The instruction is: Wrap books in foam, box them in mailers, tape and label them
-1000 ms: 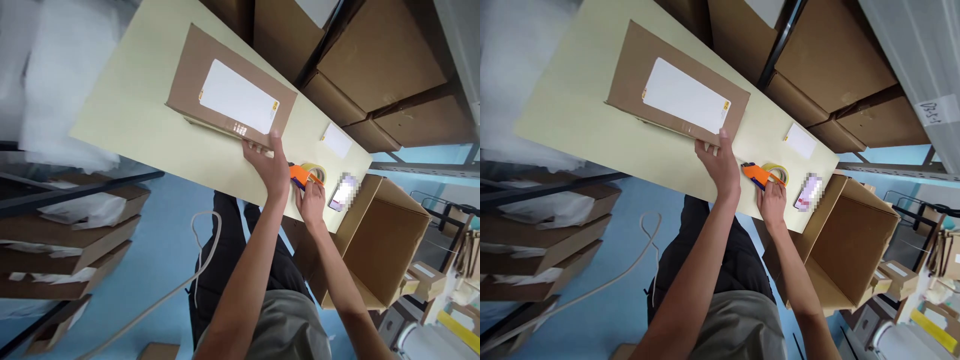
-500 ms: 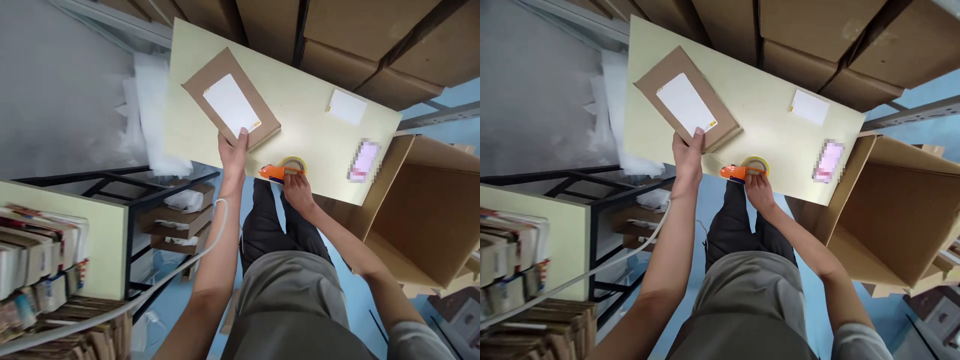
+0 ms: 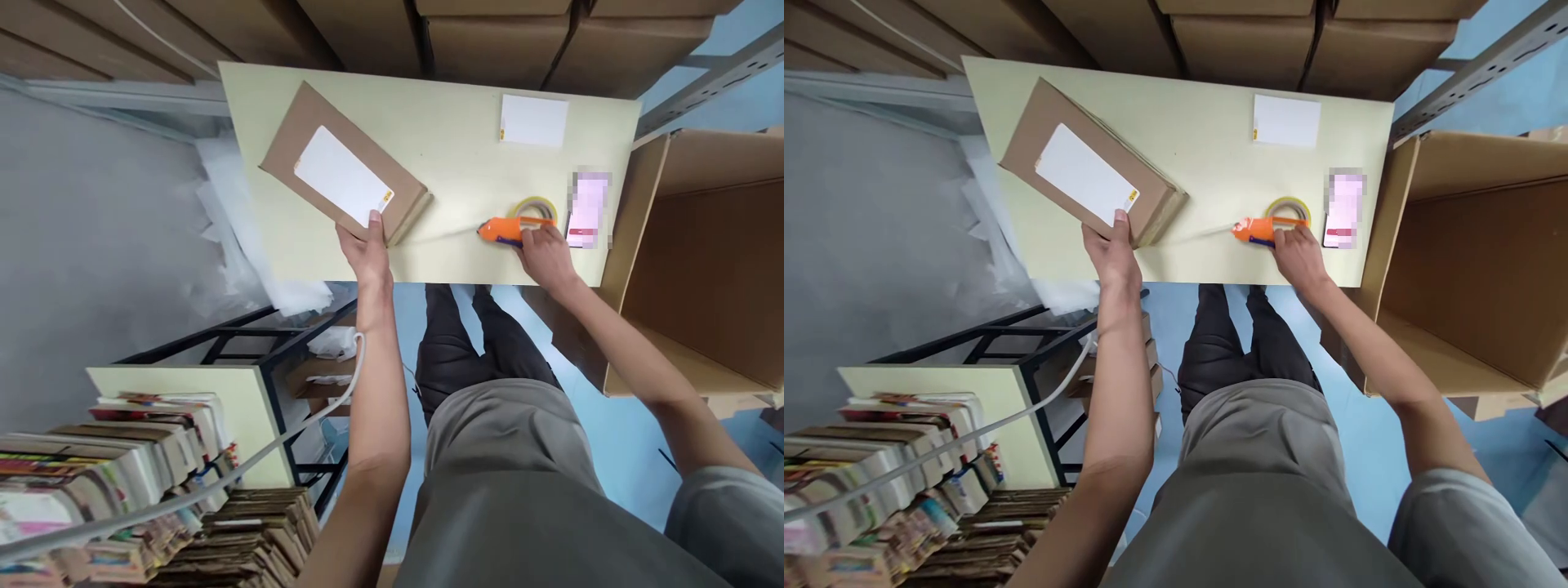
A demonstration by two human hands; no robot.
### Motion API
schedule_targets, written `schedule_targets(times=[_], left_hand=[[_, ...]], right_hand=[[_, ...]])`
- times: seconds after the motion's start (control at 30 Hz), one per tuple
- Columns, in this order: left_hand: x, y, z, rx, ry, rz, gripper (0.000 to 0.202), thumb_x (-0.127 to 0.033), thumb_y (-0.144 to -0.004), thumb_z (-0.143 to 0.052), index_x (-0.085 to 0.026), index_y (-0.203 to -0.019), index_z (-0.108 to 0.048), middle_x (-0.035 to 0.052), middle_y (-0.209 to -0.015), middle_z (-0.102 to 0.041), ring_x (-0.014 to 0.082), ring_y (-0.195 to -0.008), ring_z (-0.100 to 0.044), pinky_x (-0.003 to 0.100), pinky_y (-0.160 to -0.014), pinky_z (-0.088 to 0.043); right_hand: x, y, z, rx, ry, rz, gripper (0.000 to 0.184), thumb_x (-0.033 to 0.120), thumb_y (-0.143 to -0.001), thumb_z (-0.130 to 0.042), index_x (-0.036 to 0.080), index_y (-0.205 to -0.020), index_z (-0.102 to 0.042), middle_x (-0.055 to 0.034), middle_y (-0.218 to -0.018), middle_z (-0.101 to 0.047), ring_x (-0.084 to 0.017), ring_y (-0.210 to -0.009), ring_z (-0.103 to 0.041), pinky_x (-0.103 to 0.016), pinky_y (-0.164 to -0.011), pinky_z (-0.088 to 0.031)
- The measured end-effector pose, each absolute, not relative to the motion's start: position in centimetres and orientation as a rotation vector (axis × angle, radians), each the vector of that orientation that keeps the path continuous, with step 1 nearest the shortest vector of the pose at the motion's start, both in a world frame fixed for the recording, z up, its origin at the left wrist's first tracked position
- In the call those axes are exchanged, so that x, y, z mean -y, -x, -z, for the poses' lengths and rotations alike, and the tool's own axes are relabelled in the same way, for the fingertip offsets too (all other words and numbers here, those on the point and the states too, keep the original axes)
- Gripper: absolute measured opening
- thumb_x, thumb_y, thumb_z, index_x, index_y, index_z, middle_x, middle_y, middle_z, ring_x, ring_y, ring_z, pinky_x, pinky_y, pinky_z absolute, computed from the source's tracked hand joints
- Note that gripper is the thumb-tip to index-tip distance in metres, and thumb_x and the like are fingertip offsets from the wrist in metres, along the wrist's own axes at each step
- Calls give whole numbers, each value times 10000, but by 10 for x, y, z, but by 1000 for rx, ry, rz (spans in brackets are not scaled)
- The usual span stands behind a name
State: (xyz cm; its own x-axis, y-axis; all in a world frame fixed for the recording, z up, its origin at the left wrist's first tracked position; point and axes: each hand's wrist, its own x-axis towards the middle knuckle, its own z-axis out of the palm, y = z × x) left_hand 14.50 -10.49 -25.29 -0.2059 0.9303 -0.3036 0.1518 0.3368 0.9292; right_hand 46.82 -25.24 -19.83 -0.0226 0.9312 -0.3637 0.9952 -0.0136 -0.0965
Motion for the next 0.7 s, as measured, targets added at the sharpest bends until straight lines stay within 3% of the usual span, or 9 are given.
schedule_targets(times=[0.23,0.4,0.5,0.63,0.7], left_hand=[[101,-137,252,-1598,-1095,-909,847,-775,-921,-828,-236,-1525,-582,167,-1585,-678,308,-1566,-616,441,-1344,-491],[100,-128,255,-1544,-1152,-910,862,-806,-894,-828,-245,-1504,-593,161,-1570,-689,323,-1556,-624,476,-1356,-484],[94,-115,251,-1457,-1175,-859,885,-820,-833,-870,-265,-1474,-618,153,-1560,-699,336,-1549,-631,503,-1356,-488],[75,-92,228,-1359,-1194,-689,909,-799,-709,-957,-285,-1397,-659,144,-1548,-721,365,-1512,-660,558,-1352,-492],[62,-81,213,-1323,-1203,-593,934,-719,-669,-1002,-298,-1423,-646,135,-1570,-717,383,-1513,-657,612,-1332,-509]], right_hand=[[148,-470,227,-2228,-2021,376,494,291,-1223,-247,-11,-1414,-587,-199,-1152,-788,-329,-1151,-730,-569,-1197,-464],[120,-458,232,-2303,-1982,436,488,271,-1213,-273,-38,-1459,-560,-243,-1236,-783,-360,-1242,-709,-605,-1241,-428],[119,-448,223,-2345,-1927,442,446,236,-1202,-313,-28,-1409,-608,-250,-1249,-797,-360,-1223,-731,-578,-1213,-463],[129,-425,206,-2376,-1874,414,609,156,-1204,-114,-63,-1244,-681,-203,-1097,-820,-285,-1121,-773,-474,-1136,-501],[138,-412,197,-2367,-1834,438,564,116,-1189,-153,-63,-1238,-686,-196,-1067,-827,-269,-1079,-780,-461,-1121,-509]])
